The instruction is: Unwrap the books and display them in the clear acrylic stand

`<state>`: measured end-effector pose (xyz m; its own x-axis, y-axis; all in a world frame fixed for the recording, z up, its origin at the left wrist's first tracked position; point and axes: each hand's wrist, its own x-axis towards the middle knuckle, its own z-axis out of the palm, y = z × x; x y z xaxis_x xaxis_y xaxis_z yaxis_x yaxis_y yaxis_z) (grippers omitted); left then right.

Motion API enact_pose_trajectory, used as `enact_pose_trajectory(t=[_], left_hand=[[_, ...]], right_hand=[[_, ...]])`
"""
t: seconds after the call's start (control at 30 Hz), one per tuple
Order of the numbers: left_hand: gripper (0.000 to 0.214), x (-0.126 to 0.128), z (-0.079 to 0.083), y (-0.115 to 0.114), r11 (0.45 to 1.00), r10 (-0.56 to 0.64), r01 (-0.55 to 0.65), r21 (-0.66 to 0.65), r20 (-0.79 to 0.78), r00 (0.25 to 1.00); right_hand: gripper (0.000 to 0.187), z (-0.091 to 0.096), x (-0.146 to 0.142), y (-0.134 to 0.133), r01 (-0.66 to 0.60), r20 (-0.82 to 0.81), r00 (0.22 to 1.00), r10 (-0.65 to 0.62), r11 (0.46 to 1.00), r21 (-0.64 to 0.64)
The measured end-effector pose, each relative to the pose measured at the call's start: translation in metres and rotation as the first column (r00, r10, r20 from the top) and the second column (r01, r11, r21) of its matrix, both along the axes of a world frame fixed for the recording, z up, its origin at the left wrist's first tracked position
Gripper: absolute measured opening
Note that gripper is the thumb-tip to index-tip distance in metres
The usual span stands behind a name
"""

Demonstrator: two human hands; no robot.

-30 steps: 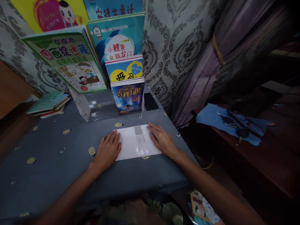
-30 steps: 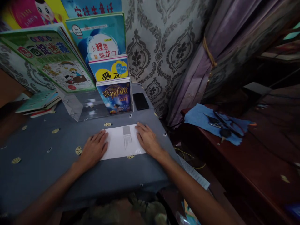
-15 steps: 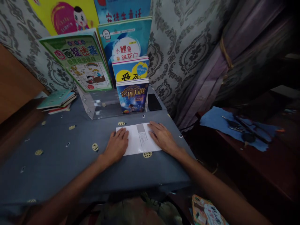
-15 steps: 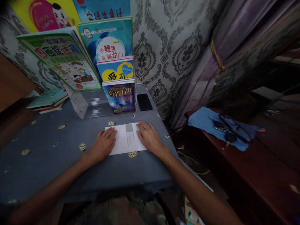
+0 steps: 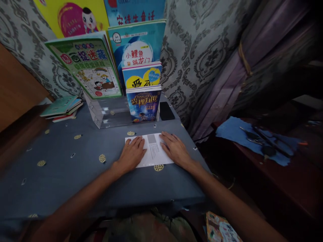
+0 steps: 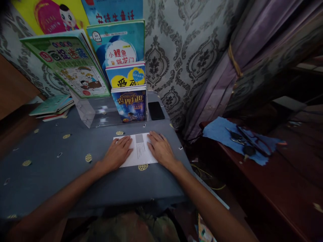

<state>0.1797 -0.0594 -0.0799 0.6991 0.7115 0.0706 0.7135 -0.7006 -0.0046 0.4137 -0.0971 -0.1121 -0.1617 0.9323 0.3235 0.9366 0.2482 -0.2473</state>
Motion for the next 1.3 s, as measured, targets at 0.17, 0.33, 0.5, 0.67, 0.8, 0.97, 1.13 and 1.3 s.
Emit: enact_pose_trajectory(t=[0.17,0.33,0.5,0.67,0.8,0.97,1.13,1.3], left_hand=[[0.042,-0.035,-0.003,0.009,0.997,0.065,-0.067,0.033,0.04,0.997],[0.044,-0.066,-0.004,0.025,0.999,0.006,0.004,-0.054,0.182,0.983],[0.045,-0.078,-0.007,0.042,0.988,0.01,0.04,-0.148,0.321,0.947],[0.045,-0.08,-0.009,0.044,0.987,0.009,0.049,-0.152,0.355,0.935],[0.048,-0.078,-0.009,0.038,0.991,0.004,0.042,-0.129,0.339,0.941],[0.051,-0.077,-0.008,0.037,0.991,0.008,0.034,-0.133,0.31,0.951],[0.049,-0.077,-0.01,0.039,0.991,0.01,0.031,-0.13,0.307,0.952],[0.042,-0.075,-0.009,0.037,0.994,0.023,0.011,-0.107,0.308,0.951]], right_hand=[[0.044,0.001,0.0,0.0,0.0,0.002,1.0,0.0,1.0,-0.007],[0.044,0.001,0.001,-0.001,-0.003,0.045,0.999,0.004,1.0,-0.009],[0.039,0.016,-0.018,-0.003,-0.036,0.128,0.991,0.037,0.999,-0.014],[0.032,0.039,-0.068,0.008,-0.285,0.165,0.943,0.29,0.957,-0.051],[0.031,0.041,-0.099,0.022,-0.436,0.155,0.885,0.438,0.899,-0.05],[0.032,0.035,-0.107,0.022,-0.492,0.107,0.863,0.494,0.869,-0.047],[0.033,0.038,-0.1,0.002,-0.56,0.03,0.825,0.564,0.824,-0.083],[0.031,0.038,-0.094,-0.017,-0.634,-0.048,0.773,0.633,0.77,-0.071]])
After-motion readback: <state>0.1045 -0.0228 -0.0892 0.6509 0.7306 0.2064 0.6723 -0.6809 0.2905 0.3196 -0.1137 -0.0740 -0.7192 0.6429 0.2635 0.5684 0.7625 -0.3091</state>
